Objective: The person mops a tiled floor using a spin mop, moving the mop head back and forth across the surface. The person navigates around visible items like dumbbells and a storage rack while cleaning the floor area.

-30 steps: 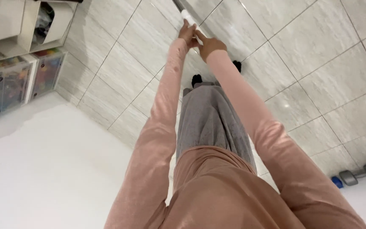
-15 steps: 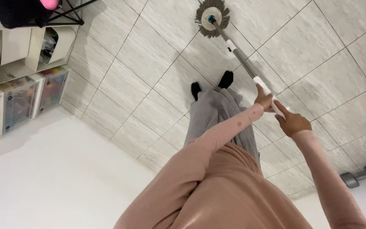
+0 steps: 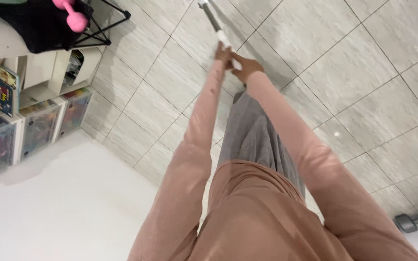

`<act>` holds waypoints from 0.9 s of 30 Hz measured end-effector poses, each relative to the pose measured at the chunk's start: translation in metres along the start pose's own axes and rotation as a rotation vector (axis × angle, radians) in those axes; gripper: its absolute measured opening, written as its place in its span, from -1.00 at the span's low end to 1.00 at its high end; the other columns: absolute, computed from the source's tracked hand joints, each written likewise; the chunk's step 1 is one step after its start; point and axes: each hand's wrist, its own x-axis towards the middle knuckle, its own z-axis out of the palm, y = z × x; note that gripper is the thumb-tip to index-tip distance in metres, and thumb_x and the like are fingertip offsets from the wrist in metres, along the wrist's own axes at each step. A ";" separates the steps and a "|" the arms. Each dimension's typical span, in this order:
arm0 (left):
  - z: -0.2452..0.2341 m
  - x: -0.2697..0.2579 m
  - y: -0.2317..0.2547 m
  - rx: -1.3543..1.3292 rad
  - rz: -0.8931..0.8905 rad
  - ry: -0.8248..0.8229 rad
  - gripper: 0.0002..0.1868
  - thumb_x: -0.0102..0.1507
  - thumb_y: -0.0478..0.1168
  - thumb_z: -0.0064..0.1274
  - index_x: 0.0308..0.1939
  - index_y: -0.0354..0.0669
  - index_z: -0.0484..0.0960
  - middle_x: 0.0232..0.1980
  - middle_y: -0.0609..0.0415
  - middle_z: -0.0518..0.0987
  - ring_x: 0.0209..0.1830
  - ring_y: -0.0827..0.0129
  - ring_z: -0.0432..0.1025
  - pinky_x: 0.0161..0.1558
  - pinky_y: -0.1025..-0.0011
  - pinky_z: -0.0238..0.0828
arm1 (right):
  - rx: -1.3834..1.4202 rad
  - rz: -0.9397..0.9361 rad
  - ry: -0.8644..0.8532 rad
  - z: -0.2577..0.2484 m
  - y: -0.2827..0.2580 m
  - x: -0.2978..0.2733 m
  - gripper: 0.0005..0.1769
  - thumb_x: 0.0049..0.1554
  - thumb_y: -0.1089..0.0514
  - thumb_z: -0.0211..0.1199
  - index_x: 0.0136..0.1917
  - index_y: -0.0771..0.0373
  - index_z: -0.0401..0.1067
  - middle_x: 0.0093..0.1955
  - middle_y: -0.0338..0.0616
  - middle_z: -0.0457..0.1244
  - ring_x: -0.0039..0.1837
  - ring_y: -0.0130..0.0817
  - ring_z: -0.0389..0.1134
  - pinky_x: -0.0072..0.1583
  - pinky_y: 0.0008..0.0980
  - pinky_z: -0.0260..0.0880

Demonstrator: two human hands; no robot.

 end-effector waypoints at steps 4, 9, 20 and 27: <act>-0.035 0.045 0.030 -0.195 -0.165 -0.058 -0.12 0.32 0.06 0.08 0.63 0.24 -0.04 0.46 -0.42 0.30 0.14 -0.43 0.48 -0.14 -0.23 0.68 | 0.226 -0.044 0.018 -0.020 -0.022 0.028 -0.21 0.19 -0.24 0.21 0.59 -0.64 -0.05 0.59 -0.19 0.10 0.60 -0.08 0.06 0.55 -0.07 0.10; 0.056 -0.035 0.043 0.792 0.307 -0.224 -0.44 0.38 -0.05 -0.11 0.46 -0.12 0.40 0.56 -0.67 -0.07 0.44 -0.45 0.26 0.42 -0.14 0.34 | 0.298 0.076 -0.028 -0.064 0.029 -0.066 -0.31 0.33 -0.13 0.06 0.62 -0.71 -0.06 0.58 -0.30 0.11 0.58 -0.06 0.09 0.50 -0.07 0.11; 0.220 -0.301 0.161 -0.408 -0.714 -0.639 -0.01 0.41 -0.22 -0.27 0.53 0.49 -0.75 0.49 -0.30 0.25 -0.04 -0.12 0.48 -0.04 -0.03 0.55 | 0.343 0.683 -0.232 -0.138 0.148 -0.269 -0.30 0.34 -0.03 0.01 0.67 -0.55 -0.03 -0.30 0.09 0.23 -0.36 -0.14 0.21 -0.33 -0.22 0.27; 0.201 -0.163 0.054 -0.600 -0.501 -0.539 0.10 0.35 -0.23 -0.06 0.54 0.52 -0.67 0.51 -0.64 -0.07 -0.03 -0.71 0.36 -0.08 -0.51 0.39 | 0.382 0.580 -0.153 -0.119 0.095 -0.197 -0.38 0.33 -0.24 0.05 0.58 -0.73 0.00 0.48 0.27 0.17 0.26 0.18 0.38 0.00 -0.13 0.57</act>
